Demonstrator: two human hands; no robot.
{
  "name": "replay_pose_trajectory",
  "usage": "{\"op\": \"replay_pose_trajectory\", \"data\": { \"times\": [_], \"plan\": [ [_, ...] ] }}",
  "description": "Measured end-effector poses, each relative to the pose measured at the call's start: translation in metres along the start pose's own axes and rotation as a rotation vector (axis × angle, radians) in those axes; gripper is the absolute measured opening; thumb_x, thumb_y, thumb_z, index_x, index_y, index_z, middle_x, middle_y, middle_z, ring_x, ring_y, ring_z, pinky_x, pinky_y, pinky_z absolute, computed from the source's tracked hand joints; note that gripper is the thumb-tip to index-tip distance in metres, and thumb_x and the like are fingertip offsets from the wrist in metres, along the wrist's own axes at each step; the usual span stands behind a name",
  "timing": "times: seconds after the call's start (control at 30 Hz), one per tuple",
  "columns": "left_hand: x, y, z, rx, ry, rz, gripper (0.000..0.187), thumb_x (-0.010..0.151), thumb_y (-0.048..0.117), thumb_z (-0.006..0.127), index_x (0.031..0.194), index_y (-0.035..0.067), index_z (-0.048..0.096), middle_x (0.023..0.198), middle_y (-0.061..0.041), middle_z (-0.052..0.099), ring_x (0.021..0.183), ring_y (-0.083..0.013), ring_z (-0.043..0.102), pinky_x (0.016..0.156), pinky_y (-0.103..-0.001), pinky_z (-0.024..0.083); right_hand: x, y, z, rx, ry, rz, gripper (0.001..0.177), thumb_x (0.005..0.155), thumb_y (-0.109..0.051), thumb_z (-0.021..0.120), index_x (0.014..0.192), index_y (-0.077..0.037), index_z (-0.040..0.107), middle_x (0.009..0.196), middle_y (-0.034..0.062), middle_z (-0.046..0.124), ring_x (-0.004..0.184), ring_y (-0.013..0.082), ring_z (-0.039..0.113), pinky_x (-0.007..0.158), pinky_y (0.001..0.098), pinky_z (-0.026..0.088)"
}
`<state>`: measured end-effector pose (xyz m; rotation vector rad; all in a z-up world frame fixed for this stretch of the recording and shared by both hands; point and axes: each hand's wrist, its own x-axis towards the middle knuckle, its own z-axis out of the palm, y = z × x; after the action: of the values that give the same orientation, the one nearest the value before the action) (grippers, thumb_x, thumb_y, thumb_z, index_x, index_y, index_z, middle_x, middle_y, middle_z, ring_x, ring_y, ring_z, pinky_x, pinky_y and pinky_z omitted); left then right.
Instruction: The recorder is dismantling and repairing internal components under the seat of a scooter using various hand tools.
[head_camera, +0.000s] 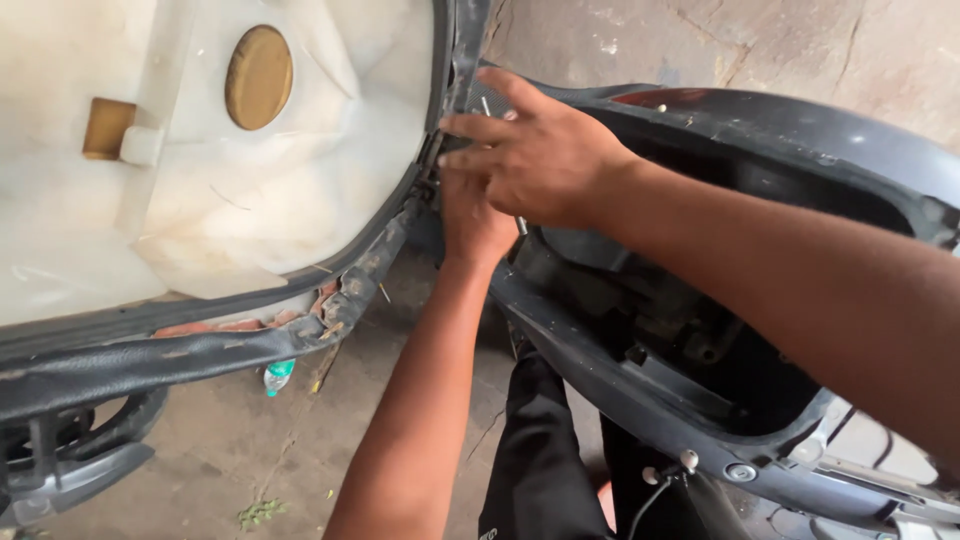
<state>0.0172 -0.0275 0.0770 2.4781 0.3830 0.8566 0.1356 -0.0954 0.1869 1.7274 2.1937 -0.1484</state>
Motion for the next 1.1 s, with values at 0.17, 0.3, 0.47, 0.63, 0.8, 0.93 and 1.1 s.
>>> {"op": "replay_pose_trajectory", "data": {
  "times": [0.17, 0.3, 0.47, 0.63, 0.8, 0.93, 1.1],
  "plan": [
    [-0.027, -0.021, 0.049, -0.197, -0.075, -0.257, 0.013, 0.099, 0.008, 0.062, 0.11, 0.007, 0.069, 0.099, -0.013, 0.073, 0.092, -0.0358, 0.071, 0.076, -0.045, 0.057, -0.062, -0.012, 0.035, 0.203, 0.294, 0.358, 0.043, 0.087, -0.026, 0.068, 0.129, -0.034, 0.069, 0.166, -0.0024, 0.044, 0.154, 0.0195, 0.036, 0.125, 0.0554, 0.018],
    [-0.018, -0.022, 0.044, -0.193, -0.044, -0.179, 0.011, 0.094, 0.009, 0.073, 0.105, 0.007, 0.07, 0.096, -0.012, 0.074, 0.087, -0.0323, 0.073, 0.074, -0.042, 0.058, -0.161, -0.058, 0.057, 0.348, 0.132, 0.778, 0.057, 0.091, -0.05, 0.064, 0.135, -0.014, 0.068, 0.151, 0.0108, 0.056, 0.147, 0.027, 0.045, 0.121, 0.0604, 0.024],
    [-0.011, -0.029, 0.036, -0.203, 0.027, -0.31, 0.008, 0.093, 0.01, 0.077, 0.098, 0.008, 0.072, 0.098, -0.009, 0.076, 0.089, -0.0301, 0.076, 0.077, -0.039, 0.06, -0.203, -0.087, 0.071, 0.354, -0.064, 0.751, 0.054, 0.08, -0.06, 0.063, 0.113, -0.019, 0.077, 0.13, 0.0038, 0.07, 0.137, 0.0189, 0.055, 0.119, 0.0555, 0.033],
    [0.021, -0.007, 0.007, -0.488, 0.12, -0.394, 0.017, 0.094, 0.001, 0.059, 0.111, 0.002, 0.061, 0.109, -0.015, 0.068, 0.092, -0.0312, 0.071, 0.076, -0.037, 0.056, -0.209, -0.086, 0.075, 0.503, 0.154, 0.819, 0.035, 0.082, -0.045, 0.074, 0.092, -0.011, 0.079, 0.106, 0.0042, 0.078, 0.111, 0.0181, 0.07, 0.111, 0.0473, 0.047],
    [-0.005, -0.023, 0.028, -0.124, 0.045, -0.55, 0.018, 0.086, 0.014, 0.087, 0.093, 0.002, 0.075, 0.081, -0.015, 0.075, 0.069, -0.0292, 0.075, 0.067, -0.037, 0.058, -0.212, -0.082, 0.078, 0.532, 0.342, 0.743, 0.025, 0.082, -0.033, 0.078, 0.077, -0.008, 0.075, 0.088, 0.0052, 0.077, 0.09, 0.0223, 0.073, 0.094, 0.0391, 0.053],
    [-0.003, -0.016, 0.031, -0.12, 0.088, -0.511, 0.027, 0.082, 0.013, 0.088, 0.093, -0.003, 0.07, 0.085, -0.017, 0.074, 0.075, -0.0312, 0.073, 0.07, -0.038, 0.058, -0.216, -0.084, 0.082, 0.569, 0.363, 0.732, 0.025, 0.082, -0.03, 0.079, 0.071, -0.008, 0.073, 0.082, 0.0043, 0.076, 0.084, 0.0225, 0.073, 0.086, 0.0374, 0.056],
    [0.025, 0.011, 0.012, -0.502, 0.107, -0.428, 0.015, 0.096, 0.002, 0.057, 0.11, -0.004, 0.057, 0.107, -0.011, 0.071, 0.102, -0.0234, 0.07, 0.088, -0.033, 0.057, -0.217, -0.084, 0.085, 0.61, 0.342, 0.771, 0.026, 0.084, -0.029, 0.078, 0.068, -0.009, 0.072, 0.077, 0.0035, 0.075, 0.079, 0.0213, 0.073, 0.074, 0.0363, 0.056]
  ]
}}
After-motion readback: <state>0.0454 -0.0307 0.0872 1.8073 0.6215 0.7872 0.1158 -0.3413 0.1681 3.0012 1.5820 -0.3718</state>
